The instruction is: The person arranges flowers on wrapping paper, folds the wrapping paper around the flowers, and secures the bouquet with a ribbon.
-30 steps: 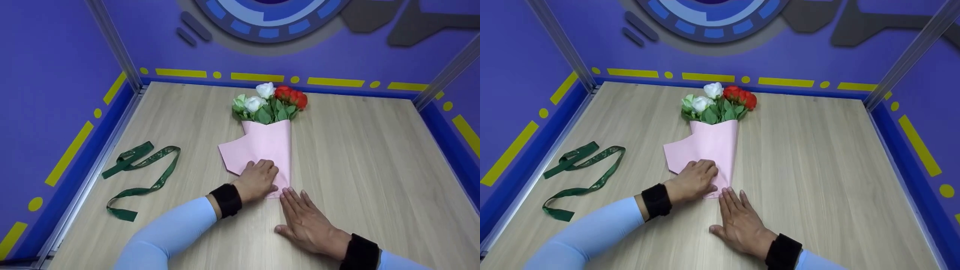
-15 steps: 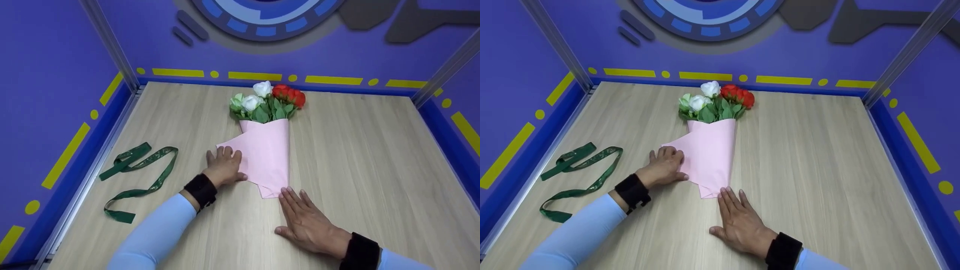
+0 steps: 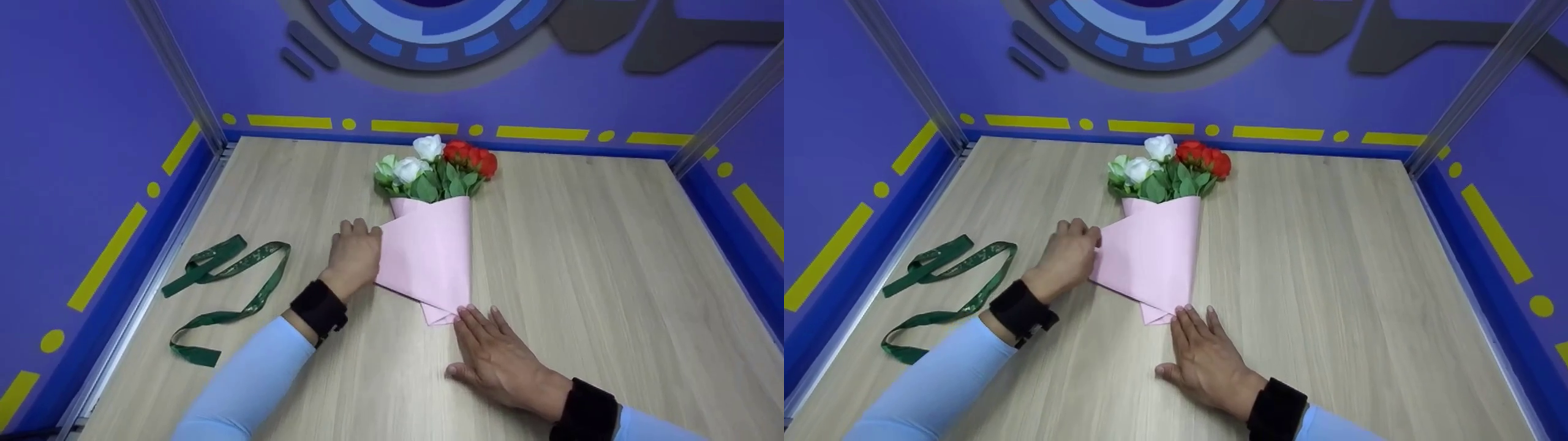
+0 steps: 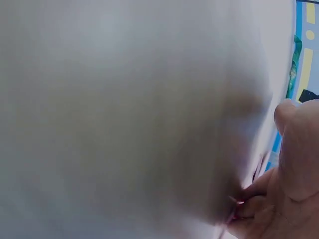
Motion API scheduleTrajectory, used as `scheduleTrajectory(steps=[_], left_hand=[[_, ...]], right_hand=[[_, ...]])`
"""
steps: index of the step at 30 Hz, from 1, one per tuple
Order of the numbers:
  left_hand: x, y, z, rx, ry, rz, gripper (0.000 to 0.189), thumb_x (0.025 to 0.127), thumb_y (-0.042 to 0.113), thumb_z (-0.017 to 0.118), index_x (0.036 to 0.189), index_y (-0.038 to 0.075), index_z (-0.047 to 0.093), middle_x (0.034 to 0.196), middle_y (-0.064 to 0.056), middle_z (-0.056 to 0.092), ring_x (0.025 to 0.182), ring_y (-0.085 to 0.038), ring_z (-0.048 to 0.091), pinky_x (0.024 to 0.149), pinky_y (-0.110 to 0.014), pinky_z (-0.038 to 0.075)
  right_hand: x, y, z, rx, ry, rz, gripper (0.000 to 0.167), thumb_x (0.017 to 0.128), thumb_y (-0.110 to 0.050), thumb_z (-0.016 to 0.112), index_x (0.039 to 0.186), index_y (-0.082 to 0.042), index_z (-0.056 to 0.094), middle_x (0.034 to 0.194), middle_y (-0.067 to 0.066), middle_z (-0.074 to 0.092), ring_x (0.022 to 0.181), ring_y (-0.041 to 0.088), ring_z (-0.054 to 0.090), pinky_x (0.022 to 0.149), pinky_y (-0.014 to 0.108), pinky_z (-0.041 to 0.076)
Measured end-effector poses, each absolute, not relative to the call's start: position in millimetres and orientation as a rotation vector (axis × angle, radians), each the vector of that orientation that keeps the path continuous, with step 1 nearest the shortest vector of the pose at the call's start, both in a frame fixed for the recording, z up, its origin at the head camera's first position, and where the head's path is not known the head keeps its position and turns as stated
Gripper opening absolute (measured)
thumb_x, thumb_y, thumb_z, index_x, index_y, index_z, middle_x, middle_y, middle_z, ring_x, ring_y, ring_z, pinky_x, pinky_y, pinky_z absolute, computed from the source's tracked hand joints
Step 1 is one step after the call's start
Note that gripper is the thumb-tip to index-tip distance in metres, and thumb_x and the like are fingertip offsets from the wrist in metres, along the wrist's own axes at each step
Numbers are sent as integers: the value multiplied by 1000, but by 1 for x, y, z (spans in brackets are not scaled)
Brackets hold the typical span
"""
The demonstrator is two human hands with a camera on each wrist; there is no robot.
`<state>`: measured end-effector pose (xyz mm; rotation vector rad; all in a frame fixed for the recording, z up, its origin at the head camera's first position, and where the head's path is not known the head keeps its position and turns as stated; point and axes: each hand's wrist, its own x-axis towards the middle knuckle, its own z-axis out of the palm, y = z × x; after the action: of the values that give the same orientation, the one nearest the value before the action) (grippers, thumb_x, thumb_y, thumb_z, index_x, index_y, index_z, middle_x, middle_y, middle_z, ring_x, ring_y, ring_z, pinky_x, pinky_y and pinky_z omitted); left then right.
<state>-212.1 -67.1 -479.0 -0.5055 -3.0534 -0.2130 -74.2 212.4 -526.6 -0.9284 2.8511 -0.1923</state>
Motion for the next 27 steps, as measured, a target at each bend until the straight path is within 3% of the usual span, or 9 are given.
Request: scheduleTrajectory(steps=[3, 6, 8, 13, 19, 27], left_hand=[[-199, -48, -480, -682, -3014, -347, 20, 97, 13, 72, 109, -2, 66, 101, -21, 66, 90, -40, 65, 75, -50, 58], [-188, -33, -486, -721, -3104, -396, 44, 97, 34, 77, 118, -1, 62, 105, -20, 65, 92, -37, 66, 78, -48, 59], [-184, -29, -490, -677, -3135, -329, 56, 94, 44, 79, 123, -1, 59, 108, -19, 63, 96, -36, 64, 79, -47, 59], [-182, -26, -499, -612, -3116, -161, 67, 88, 56, 80, 122, 2, 61, 109, -17, 62, 99, -34, 61, 77, -45, 58], [-189, -15, -507, -638, -3147, -114, 68, 86, 57, 81, 125, 4, 65, 114, -17, 65, 107, -34, 62, 83, -46, 58], [-200, 21, -509, -783, -3095, -30, 64, 91, 59, 75, 128, 8, 66, 120, -13, 67, 111, -29, 63, 90, -45, 58]], right_hand=[[-87, 209, -523, -1003, 2982, -205, 74, 106, -55, 56, 149, 5, 51, 153, 26, 52, 143, 42, 50, 116, 60, 41], [-104, 204, -521, -1074, 3115, -250, 64, 100, -46, 70, 142, 0, 55, 141, 24, 57, 130, 42, 58, 103, 56, 54], [-112, 201, -521, -1100, 3147, -272, 65, 99, -43, 73, 143, 0, 54, 142, 25, 56, 131, 43, 57, 102, 55, 55], [-122, 197, -525, -1079, 3039, -258, 71, 103, -43, 64, 155, 2, 46, 160, 28, 43, 148, 50, 40, 116, 62, 42], [-123, 198, -530, -925, 2865, -238, 74, 110, -51, 48, 164, -2, 34, 171, 23, 27, 159, 48, 19, 122, 68, 29], [-117, 225, -531, -749, 2896, -180, 78, 109, -56, 45, 165, -3, 32, 172, 24, 25, 159, 49, 18, 122, 74, 21]])
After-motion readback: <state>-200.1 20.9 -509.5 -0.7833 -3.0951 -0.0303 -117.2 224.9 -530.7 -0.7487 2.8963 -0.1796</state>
